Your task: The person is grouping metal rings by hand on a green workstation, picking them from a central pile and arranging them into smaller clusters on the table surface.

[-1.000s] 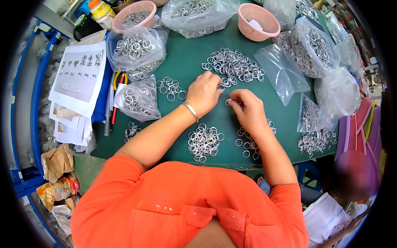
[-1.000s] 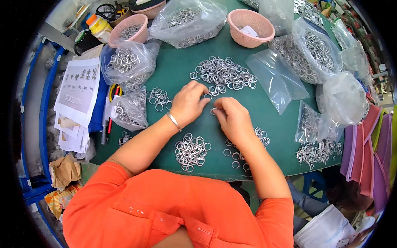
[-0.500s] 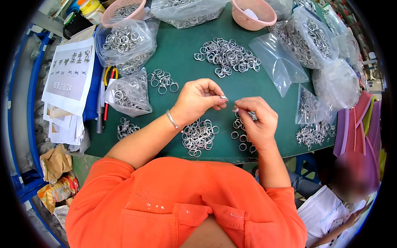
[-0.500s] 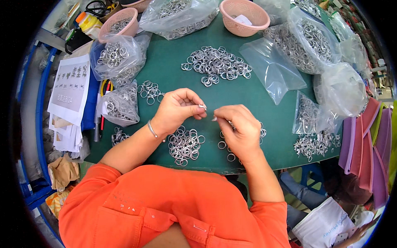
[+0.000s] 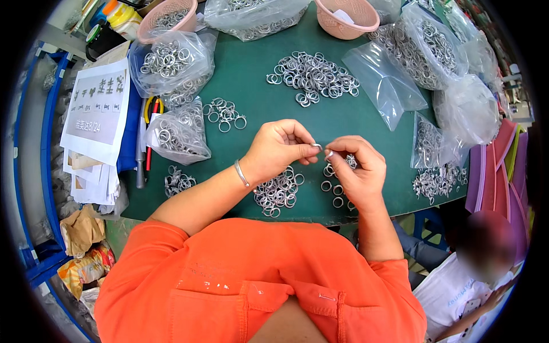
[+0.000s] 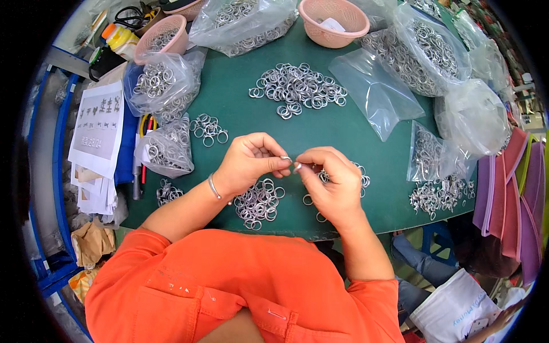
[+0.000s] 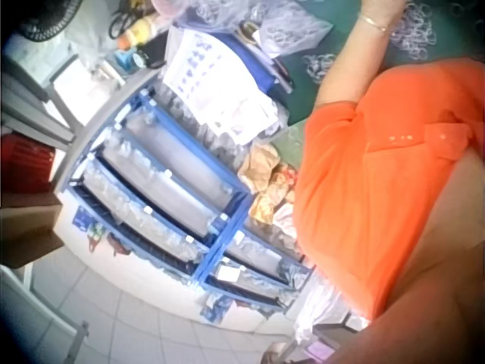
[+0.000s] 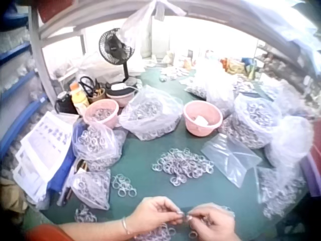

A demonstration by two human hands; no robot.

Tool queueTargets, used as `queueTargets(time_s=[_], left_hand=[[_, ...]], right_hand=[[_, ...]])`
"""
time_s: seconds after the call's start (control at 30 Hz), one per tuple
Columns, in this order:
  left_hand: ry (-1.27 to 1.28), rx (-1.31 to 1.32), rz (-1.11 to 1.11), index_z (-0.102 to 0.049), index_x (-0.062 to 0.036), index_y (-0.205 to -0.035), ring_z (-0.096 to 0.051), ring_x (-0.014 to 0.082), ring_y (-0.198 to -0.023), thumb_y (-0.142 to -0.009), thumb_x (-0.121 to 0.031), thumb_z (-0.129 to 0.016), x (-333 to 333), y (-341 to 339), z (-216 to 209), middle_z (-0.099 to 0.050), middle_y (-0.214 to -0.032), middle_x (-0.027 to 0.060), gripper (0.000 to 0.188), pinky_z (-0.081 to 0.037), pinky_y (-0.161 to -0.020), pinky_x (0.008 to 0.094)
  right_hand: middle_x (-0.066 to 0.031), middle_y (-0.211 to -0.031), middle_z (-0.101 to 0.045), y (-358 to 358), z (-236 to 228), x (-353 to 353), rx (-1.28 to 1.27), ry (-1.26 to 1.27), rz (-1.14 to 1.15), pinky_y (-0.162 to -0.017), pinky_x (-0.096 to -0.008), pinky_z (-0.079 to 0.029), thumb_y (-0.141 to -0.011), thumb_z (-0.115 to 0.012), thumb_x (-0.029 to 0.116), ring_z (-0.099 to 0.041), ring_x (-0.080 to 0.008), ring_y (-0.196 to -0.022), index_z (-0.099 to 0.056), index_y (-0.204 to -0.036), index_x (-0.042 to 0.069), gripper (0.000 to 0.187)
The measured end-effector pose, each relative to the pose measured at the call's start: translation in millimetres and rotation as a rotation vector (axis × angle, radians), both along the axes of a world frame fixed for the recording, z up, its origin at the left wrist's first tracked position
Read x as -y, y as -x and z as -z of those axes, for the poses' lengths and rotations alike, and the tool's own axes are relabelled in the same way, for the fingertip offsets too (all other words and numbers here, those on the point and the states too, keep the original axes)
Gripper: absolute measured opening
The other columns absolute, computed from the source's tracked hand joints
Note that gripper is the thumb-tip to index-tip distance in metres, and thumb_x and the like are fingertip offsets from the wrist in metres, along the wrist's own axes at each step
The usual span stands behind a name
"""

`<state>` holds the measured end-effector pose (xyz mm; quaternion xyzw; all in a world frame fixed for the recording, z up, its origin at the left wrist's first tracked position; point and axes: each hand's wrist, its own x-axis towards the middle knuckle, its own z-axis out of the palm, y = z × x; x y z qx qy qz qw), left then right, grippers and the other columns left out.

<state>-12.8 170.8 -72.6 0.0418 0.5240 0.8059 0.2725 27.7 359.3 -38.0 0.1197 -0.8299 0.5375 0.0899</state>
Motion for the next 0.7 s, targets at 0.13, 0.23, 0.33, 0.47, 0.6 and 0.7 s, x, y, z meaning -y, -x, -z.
queueTargets(time_s=[0.13, 0.23, 0.33, 0.47, 0.6, 0.7], left_hand=[[0.205, -0.024, 0.059, -0.063, 0.0015, -0.089, -0.069, 0.0148, -0.074, -0.085, 0.002, -0.070, 18.0, 6.0, -6.7, -0.068, -0.084, 0.0089, 0.009, -0.057, -0.064, 0.0239], [0.298, -0.086, 0.065, -0.064, 0.0020, -0.089, -0.068, 0.0134, -0.071, -0.084, 0.004, -0.069, 37.1, 8.4, -20.7, -0.068, -0.082, 0.0079, 0.007, -0.055, -0.062, 0.0241], [0.352, -0.217, -0.151, -0.066, 0.0013, -0.092, -0.067, 0.0136, -0.071, -0.083, 0.006, -0.067, 58.3, 14.7, -35.2, -0.069, -0.083, 0.0075, 0.010, -0.055, -0.065, 0.0260], [0.433, -0.543, -0.513, -0.065, 0.0016, -0.096, -0.065, 0.0122, -0.075, -0.085, 0.005, -0.064, 109.9, 29.9, -65.8, -0.068, -0.087, 0.0069, 0.012, -0.053, -0.067, 0.0251], [0.515, -0.575, -0.664, -0.062, 0.0016, -0.099, -0.065, 0.0130, -0.076, -0.088, 0.003, -0.064, 145.8, 22.5, -94.7, -0.066, -0.088, 0.0067, 0.012, -0.053, -0.068, 0.0240], [0.677, -0.551, -0.715, -0.060, 0.0016, -0.096, -0.065, 0.0126, -0.075, -0.088, 0.003, -0.064, 167.1, 10.1, -105.8, -0.066, -0.089, 0.0068, 0.009, -0.053, -0.067, 0.0239]], right_hand=[[-0.0102, -0.084, -0.068, -0.2, -10.1, -30.7, 0.107, -0.328, -0.055, -0.068, -0.0346, -0.052, -0.076, -0.068, -0.004, -0.066, -0.0276, -0.076, -0.069, -0.088, 0.001, 0.013], [-0.0132, -0.087, -0.066, 0.0, -9.0, -48.8, 0.147, -0.541, -0.071, -0.076, -0.0393, -0.051, -0.078, -0.064, -0.004, -0.063, -0.0332, -0.086, -0.069, -0.089, 0.001, 0.013], [-0.0140, -0.093, -0.064, 15.2, -16.1, -40.9, 0.114, -0.563, -0.077, -0.080, -0.0403, -0.049, -0.079, -0.060, -0.004, -0.061, -0.0333, -0.091, -0.069, -0.091, 0.000, 0.016], [-0.0156, -0.105, -0.062, 63.6, 2.8, -3.8, -0.108, -0.516, -0.200, -0.086, -0.0409, -0.048, -0.078, -0.059, -0.006, -0.059, -0.0339, -0.097, -0.066, -0.103, -0.001, 0.026], [-0.0167, -0.113, -0.058, 87.6, 27.3, 17.9, -0.239, -0.583, -0.286, -0.091, -0.0410, -0.047, -0.080, -0.058, -0.008, -0.057, -0.0350, -0.103, -0.062, -0.113, -0.002, 0.033], [-0.0166, -0.111, -0.058, 80.6, 22.5, 8.4, -0.078, -0.510, -0.368, -0.089, -0.0387, -0.048, -0.083, -0.055, -0.009, -0.058, -0.0348, -0.100, -0.062, -0.111, -0.003, 0.030]])
